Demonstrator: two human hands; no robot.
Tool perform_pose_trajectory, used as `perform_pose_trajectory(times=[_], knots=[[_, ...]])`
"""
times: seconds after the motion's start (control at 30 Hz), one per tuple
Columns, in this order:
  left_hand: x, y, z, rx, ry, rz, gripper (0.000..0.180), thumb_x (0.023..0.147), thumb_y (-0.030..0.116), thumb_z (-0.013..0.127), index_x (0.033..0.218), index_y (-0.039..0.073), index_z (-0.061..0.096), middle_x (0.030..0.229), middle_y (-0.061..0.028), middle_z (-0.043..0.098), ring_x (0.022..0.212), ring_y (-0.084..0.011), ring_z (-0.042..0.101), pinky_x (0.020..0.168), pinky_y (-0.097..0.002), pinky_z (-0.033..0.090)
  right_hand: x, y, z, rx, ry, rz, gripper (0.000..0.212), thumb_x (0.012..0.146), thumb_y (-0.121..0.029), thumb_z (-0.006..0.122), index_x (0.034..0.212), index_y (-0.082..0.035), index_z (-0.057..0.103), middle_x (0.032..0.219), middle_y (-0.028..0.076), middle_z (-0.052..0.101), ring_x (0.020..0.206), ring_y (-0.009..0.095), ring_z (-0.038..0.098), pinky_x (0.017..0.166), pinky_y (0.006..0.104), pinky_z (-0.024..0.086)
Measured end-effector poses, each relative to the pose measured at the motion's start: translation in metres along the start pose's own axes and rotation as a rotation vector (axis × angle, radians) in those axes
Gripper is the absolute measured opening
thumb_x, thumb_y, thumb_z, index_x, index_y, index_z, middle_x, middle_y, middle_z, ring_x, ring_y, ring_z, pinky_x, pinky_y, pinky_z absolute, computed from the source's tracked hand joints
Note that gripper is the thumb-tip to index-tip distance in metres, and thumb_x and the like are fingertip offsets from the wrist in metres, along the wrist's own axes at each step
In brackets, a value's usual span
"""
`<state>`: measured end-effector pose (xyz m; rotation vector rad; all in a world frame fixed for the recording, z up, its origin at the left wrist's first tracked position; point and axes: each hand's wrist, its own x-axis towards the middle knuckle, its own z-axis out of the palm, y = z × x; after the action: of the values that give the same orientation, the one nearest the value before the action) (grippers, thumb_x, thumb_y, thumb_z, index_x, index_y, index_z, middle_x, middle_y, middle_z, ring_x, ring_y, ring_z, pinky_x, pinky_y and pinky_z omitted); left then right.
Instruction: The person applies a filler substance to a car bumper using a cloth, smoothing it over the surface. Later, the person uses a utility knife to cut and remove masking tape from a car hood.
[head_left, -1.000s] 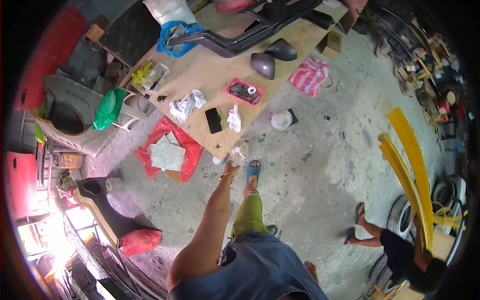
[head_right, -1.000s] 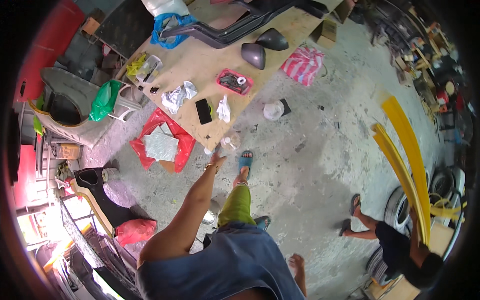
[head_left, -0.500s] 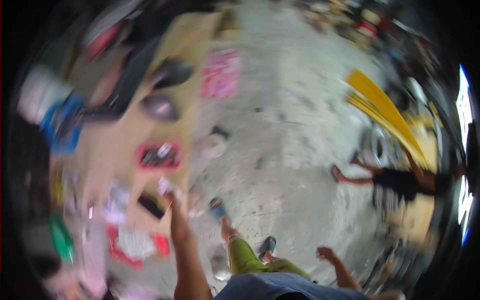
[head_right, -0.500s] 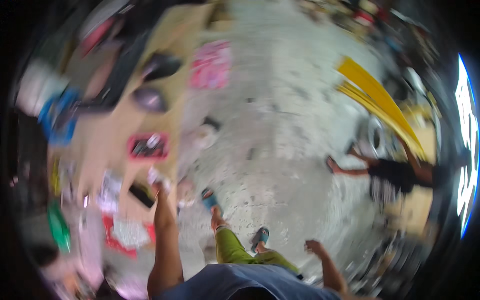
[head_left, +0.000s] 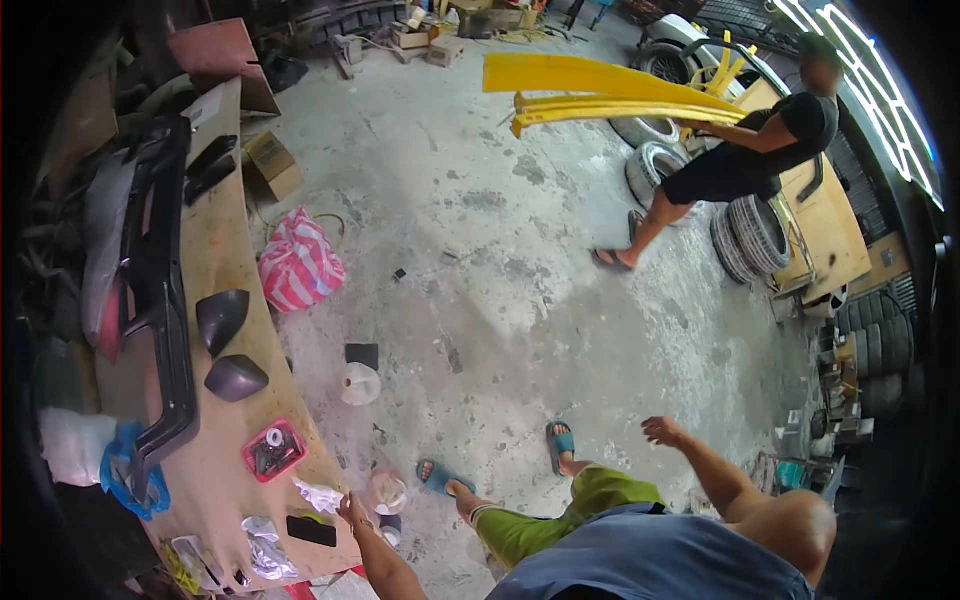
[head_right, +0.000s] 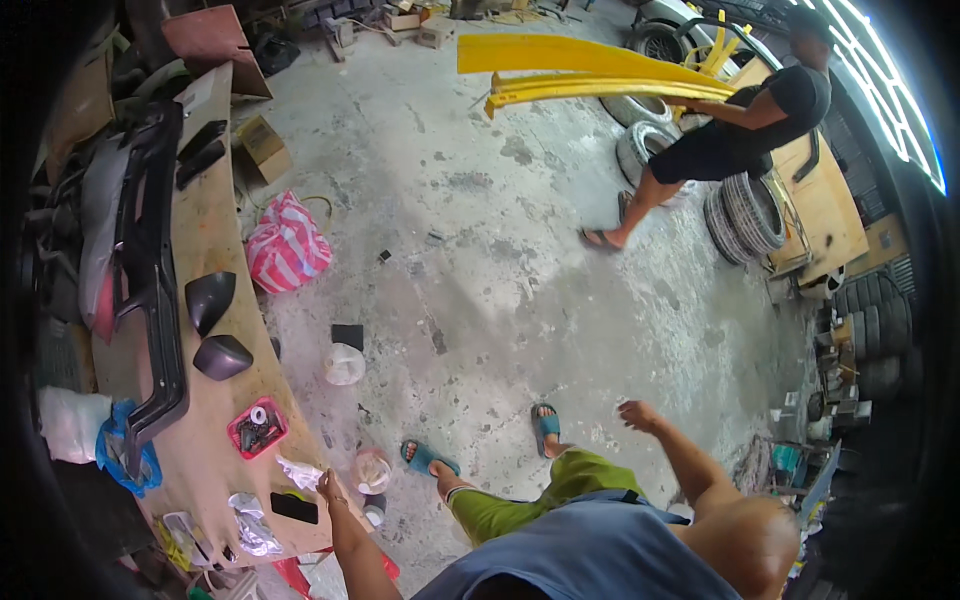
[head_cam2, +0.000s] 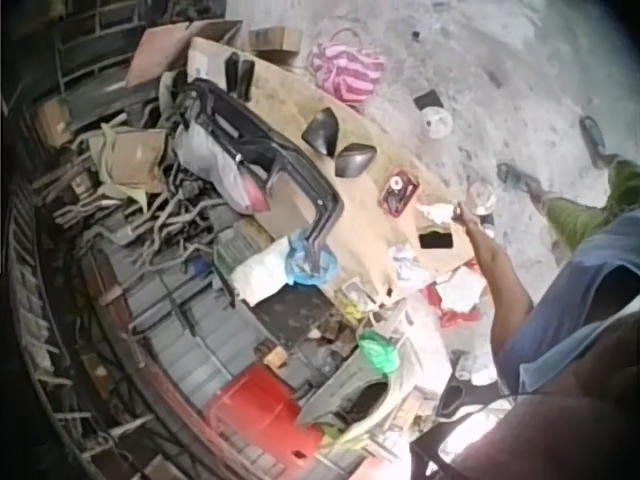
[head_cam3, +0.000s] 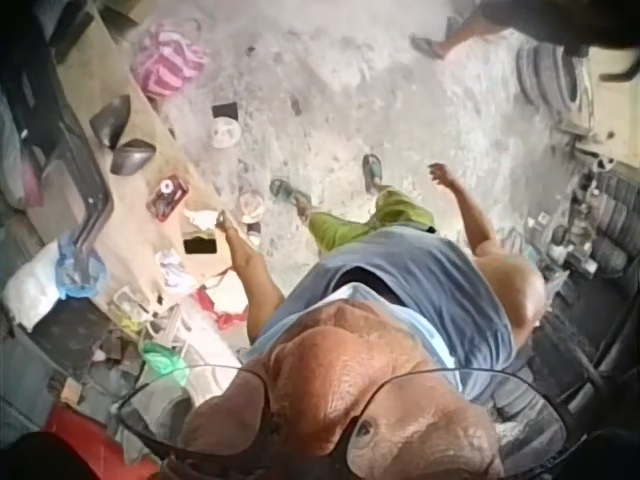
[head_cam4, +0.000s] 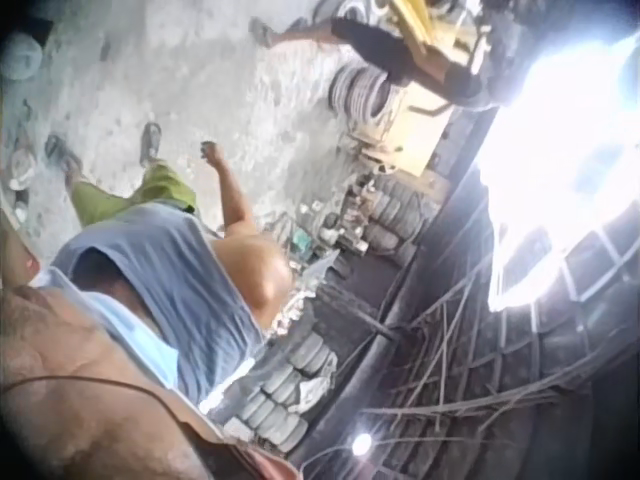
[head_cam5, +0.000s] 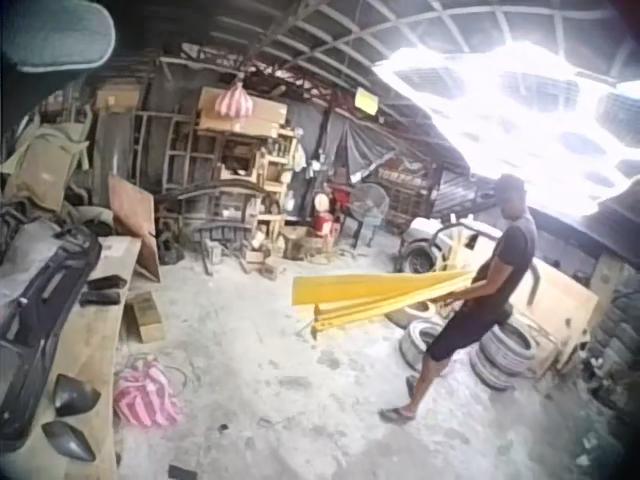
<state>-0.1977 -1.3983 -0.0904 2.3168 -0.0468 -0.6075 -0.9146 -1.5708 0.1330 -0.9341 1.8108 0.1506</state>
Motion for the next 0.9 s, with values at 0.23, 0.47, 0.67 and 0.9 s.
perform_pose_trajectory(times=[0.23,0.47,0.67,0.9], knots=[[0.058,-0.029,0.031,0.256,0.097,-0.130,0.044,0.078,0.031,0.066,0.105,-0.002,0.055,0.106,-0.0195,0.057,0.098,-0.0303,0.054,0.081,-0.0451,0.044,-0.095,0.111,-0.050,0.028,0.214,0.397,0.024,0.082,-0.023,0.057,0.100,-0.008,0.062,0.089,0.008,0.063,0.075,0.023,0.064,0.061,0.0359,0.052],[0.084,-0.049,0.012,0.300,0.030,-0.194,0.043,0.078,0.028,0.066,0.107,-0.002,0.055,0.105,-0.0199,0.059,0.095,-0.0292,0.056,0.078,-0.0436,0.045,-0.123,0.104,0.031,0.003,0.041,0.490,0.021,0.082,-0.025,0.056,0.095,-0.009,0.063,0.089,0.008,0.063,0.077,0.022,0.064,0.062,0.0347,0.052],[0.012,-0.039,0.018,-0.074,0.225,0.295,0.052,0.076,0.021,0.066,0.118,-0.002,0.048,0.110,-0.0182,0.057,0.092,-0.0272,0.058,0.083,-0.0383,0.046,-0.069,0.032,0.092,0.073,-0.155,0.081,0.032,0.082,-0.029,0.060,0.106,-0.009,0.060,0.094,0.008,0.063,0.080,0.019,0.064,0.064,0.0333,0.052],[-0.182,0.084,0.050,-0.119,-0.824,0.236,0.040,0.070,0.011,0.072,0.104,0.000,0.054,0.094,-0.0089,0.059,0.082,-0.0163,0.055,0.073,-0.0317,0.047,-0.075,-0.017,0.093,0.135,-0.251,-0.330,0.038,0.087,-0.027,0.056,0.119,-0.006,0.054,0.105,0.011,0.063,0.090,0.020,0.062,0.073,0.0339,0.052]])
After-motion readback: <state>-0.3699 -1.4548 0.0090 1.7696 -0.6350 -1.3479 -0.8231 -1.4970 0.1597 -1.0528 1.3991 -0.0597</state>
